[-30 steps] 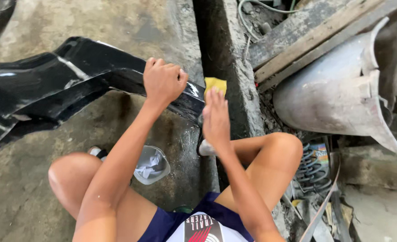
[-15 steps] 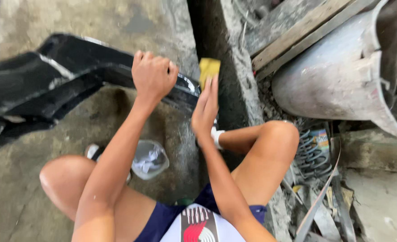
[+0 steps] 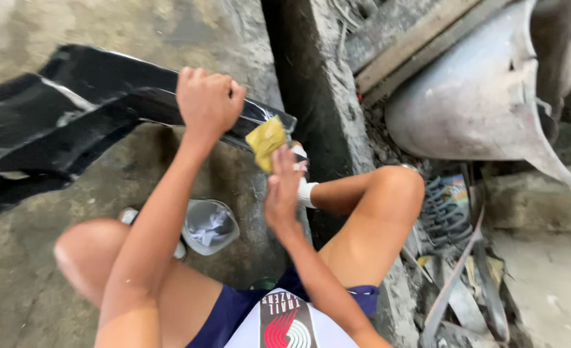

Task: The person sits on the floor of an auto body shop and sands a black car bumper, rubbing a yellow abrasive pad along its edges and surface. They periodically dip the pad in a small water bowl, wipe the bumper with a cloth, and reposition the bumper to sand different sections.

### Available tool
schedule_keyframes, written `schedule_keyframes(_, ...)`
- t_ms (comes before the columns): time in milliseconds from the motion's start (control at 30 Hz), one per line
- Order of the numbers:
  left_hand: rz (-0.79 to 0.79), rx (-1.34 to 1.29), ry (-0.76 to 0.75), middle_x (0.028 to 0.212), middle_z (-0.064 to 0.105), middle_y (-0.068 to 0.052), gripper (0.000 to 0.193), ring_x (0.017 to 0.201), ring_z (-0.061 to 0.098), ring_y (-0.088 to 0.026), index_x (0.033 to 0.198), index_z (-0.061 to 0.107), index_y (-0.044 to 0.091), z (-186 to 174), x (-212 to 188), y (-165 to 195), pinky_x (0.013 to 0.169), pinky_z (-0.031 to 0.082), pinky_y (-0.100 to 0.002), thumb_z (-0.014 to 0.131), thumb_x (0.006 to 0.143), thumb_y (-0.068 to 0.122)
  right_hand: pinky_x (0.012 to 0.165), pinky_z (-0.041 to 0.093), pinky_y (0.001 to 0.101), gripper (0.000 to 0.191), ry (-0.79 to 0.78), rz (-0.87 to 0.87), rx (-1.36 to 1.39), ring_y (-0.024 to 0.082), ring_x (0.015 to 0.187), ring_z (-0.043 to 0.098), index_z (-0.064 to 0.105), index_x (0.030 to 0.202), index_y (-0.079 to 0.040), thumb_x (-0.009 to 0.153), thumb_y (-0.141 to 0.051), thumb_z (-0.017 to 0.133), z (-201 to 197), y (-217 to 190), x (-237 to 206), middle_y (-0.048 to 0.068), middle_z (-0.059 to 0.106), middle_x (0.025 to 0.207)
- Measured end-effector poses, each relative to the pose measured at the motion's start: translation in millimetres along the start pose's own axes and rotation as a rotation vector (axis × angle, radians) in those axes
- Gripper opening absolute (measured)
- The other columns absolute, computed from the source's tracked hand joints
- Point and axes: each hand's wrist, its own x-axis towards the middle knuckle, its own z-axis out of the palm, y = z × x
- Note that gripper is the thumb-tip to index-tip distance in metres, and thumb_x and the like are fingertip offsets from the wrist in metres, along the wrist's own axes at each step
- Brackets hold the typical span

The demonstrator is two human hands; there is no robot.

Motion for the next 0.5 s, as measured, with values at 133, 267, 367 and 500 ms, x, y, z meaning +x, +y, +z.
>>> schedule_keyframes(133, -0.003, -0.038, -0.003, 0.076, 0.072, -0.006, 0.026, 0.076, 0.060, -0.028, 0.070, 0.071, 0.009, 4.4, -1.3, -1.1, 0.090, 0.044, -0.041, 0.067, 0.090, 0.025, 0.109, 0.049, 0.0509, 0.043, -0.162, -0.058, 0.272, 0.041, 0.121, 0.064, 0.066, 0.125, -0.001, 0.112, -0.034, 0.041, 25.9, -15.0, -36.4, 0.019, 0.068, 0.126)
schedule_keyframes(267, -0.013, -0.056, -0.071, 0.081, 0.073, -0.007, 0.027, 0.082, 0.063, -0.029, 0.077, 0.075, 0.010, 1.2, 0.4, 1.7, 0.092, 0.042, -0.043, 0.067, 0.096, 0.028, 0.094, 0.052, 0.0493, 0.031, -0.763, -0.006, -0.056, 0.037, 0.110, 0.067, 0.072, 0.112, -0.007, 0.104, -0.030, 0.052, 74.8, -28.9, -69.9, 0.016, 0.073, 0.116)
schedule_keyframes(367, -0.037, -0.163, -0.222, 0.092, 0.074, -0.009, 0.030, 0.091, 0.064, -0.031, 0.089, 0.079, 0.012, -13.2, 5.9, -7.0, 0.096, 0.040, -0.046, 0.064, 0.100, 0.035, 0.099, 0.053, 0.0473, 0.032, -1.109, -0.131, -0.242, 0.034, 0.115, 0.068, 0.076, 0.113, -0.011, 0.107, -0.035, 0.054, 113.4, -38.4, -72.9, 0.015, 0.074, 0.118)
schedule_keyframes(500, -0.110, -0.021, -0.403, 0.124, 0.070, -0.007, 0.042, 0.123, 0.054, -0.030, 0.108, 0.078, 0.015, -44.8, 11.7, -46.6, 0.102, 0.030, -0.061, 0.056, 0.105, 0.050, 0.093, 0.051, 0.0527, 0.031, -1.367, -0.203, -0.456, 0.036, 0.118, 0.063, 0.072, 0.120, -0.015, 0.097, -0.030, 0.058, 147.9, -34.1, -76.3, 0.016, 0.066, 0.126)
